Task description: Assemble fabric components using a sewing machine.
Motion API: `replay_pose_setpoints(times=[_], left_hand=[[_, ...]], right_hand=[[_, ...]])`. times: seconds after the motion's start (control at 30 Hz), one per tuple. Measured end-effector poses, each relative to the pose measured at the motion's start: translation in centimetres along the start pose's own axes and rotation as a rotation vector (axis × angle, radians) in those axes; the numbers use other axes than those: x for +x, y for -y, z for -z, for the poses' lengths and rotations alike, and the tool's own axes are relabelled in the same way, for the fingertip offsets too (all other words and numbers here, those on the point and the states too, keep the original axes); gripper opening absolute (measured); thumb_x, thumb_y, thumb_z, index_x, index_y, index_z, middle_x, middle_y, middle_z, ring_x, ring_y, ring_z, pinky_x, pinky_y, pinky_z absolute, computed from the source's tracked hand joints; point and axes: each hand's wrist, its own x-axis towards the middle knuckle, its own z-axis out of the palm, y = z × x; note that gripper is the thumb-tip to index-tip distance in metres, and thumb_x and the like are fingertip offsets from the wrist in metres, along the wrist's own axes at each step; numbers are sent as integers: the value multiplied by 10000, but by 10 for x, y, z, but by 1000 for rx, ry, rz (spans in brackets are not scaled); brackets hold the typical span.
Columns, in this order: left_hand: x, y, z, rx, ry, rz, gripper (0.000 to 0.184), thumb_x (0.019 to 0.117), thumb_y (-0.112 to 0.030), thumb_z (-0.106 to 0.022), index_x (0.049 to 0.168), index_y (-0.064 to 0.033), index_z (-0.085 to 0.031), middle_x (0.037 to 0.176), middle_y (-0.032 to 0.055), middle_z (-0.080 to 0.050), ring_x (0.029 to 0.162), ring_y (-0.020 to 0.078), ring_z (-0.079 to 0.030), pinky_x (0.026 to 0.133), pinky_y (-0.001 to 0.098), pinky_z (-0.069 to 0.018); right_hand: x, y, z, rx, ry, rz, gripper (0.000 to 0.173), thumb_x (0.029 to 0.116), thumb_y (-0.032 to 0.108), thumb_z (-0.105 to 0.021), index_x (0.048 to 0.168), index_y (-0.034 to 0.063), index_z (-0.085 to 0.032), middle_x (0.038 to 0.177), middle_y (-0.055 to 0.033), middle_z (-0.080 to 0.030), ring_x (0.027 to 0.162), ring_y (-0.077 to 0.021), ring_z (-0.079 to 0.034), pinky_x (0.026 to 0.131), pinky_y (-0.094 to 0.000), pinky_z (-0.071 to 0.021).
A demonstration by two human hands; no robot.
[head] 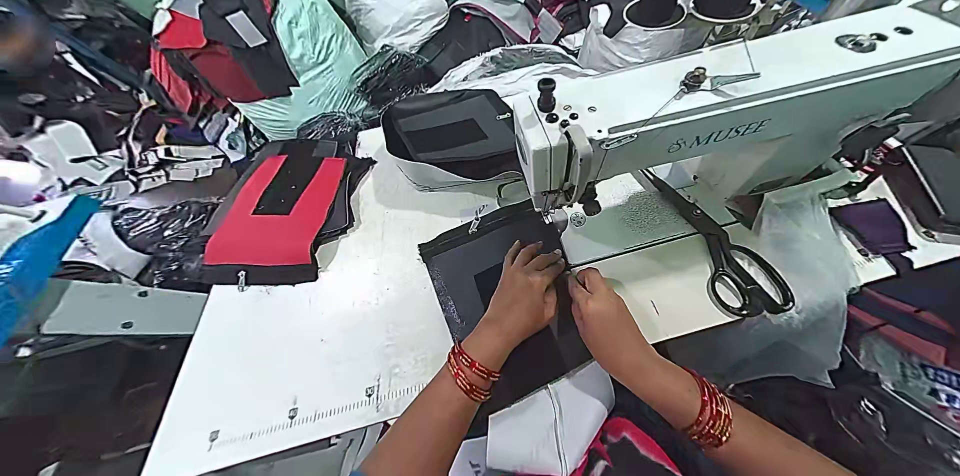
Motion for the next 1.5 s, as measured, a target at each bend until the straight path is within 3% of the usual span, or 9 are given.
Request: replay_pose_setpoints(times=[0.5,0.8,1.03,1.2,1.23,1.3,1.37,1.43,1.5], left_hand=[[30,32,7,-102,30,19,308,891,-16,-573,1129,-2,-769,1254,211,-687,1267,394,-612,1133,649,-372],[49,54,12,-71,29,-55,251,868,25,-603,1059,6,-764,1147,188,-714,1183,381,-652,1099,672,-393],[51,57,6,-8,-42,-57,197,887,20,-630,1020,0,-774,1163,196,-726,1212,393,-653,1090,697,-398],[42,32,6,57,23,62,219,926,29,-593,1079,43,-749,1216,206,-703,1249,379,-624,1132,579,-412],[38,20,9,52,78,122,255,943,13,-566,1129,52,-737,1257,214,-687,1279,373,-603,1143,536,-415],[27,-8,19,32,282,263,358,1024,-104,-493,1310,28,-662,1439,197,-592,1434,337,-472,1238,485,-289],[12,-29,23,11,364,296,454,1058,-266,-514,1402,19,-593,1519,206,-518,1487,352,-401,1258,520,-224],[-3,-40,21,15,358,283,550,1033,-370,-580,1434,7,-565,1540,220,-489,1489,385,-388,1244,575,-224],[-10,-44,17,34,309,267,529,1021,-348,-607,1420,-1,-585,1522,224,-509,1468,398,-421,1224,593,-263]], right_hand=[[42,-8,-7,0,-18,11,266,918,-88,-566,1132,-100,-723,1034,-268,-662,867,-355,-706,763,-407,-600],[72,-1,4,53,234,-135,333,1009,-34,-473,1293,-95,-636,1235,-276,-609,1121,-372,-641,976,-422,-527],[79,-1,2,26,258,-154,336,1017,-13,-467,1300,-79,-634,1301,-280,-599,1167,-390,-635,988,-463,-525],[79,-11,13,134,273,-161,355,1029,21,-480,1342,-37,-637,1286,-254,-619,1175,-371,-624,1015,-481,-499],[74,-17,15,188,222,-147,353,1032,44,-503,1348,-26,-642,1233,-245,-635,1132,-355,-630,994,-467,-504],[57,-30,22,244,88,-100,323,1028,106,-561,1304,-6,-683,1174,-230,-671,1070,-334,-666,951,-459,-546],[29,-38,38,318,46,-89,272,1018,142,-563,1154,-3,-750,1023,-172,-715,887,-245,-692,817,-394,-572],[-3,-38,65,528,309,-166,273,1038,200,-537,1031,21,-743,840,-38,-693,688,-68,-618,657,-247,-520],[-30,-39,79,698,700,-216,282,1058,219,-524,1029,19,-720,795,-2,-701,600,-28,-604,557,-210,-500]])
